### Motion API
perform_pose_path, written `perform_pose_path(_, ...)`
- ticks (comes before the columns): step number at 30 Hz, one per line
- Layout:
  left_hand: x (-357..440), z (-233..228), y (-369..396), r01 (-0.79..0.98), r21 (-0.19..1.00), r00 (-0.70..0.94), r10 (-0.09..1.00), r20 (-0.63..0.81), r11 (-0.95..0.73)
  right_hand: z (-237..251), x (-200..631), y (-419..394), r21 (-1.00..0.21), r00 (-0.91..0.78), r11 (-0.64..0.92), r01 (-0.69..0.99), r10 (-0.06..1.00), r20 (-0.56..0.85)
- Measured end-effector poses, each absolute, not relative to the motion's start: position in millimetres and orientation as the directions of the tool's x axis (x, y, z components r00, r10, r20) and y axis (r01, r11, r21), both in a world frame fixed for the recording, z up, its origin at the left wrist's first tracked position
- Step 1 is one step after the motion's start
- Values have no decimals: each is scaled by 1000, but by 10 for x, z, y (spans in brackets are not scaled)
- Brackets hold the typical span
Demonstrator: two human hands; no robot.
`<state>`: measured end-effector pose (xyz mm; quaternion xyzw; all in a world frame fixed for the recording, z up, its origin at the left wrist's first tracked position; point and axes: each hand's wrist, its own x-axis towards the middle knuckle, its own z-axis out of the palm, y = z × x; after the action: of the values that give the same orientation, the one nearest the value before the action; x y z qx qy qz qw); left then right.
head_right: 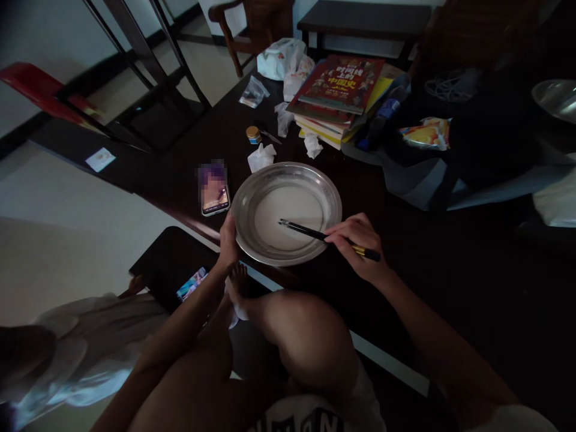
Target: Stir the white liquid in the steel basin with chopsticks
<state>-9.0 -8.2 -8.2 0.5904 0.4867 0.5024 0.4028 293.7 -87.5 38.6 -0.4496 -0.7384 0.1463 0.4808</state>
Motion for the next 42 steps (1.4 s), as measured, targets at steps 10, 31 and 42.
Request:
perform_pose_path(10, -91, -102, -77, 175, 964, 9, 980, 200, -198, 395, 2936, -871, -661, -121, 545, 516, 810, 574)
perform_pose_path(31, -90, -103, -73, 161, 968, 18, 982, 190, -191, 395, 2939, -868, -654, -131, 564, 505, 798, 588)
perform_pose_path(42, -94, -117, -77, 154, 968, 24, 980, 196, -198, 387, 2945, -870, -651, -142, 573, 499, 794, 591)
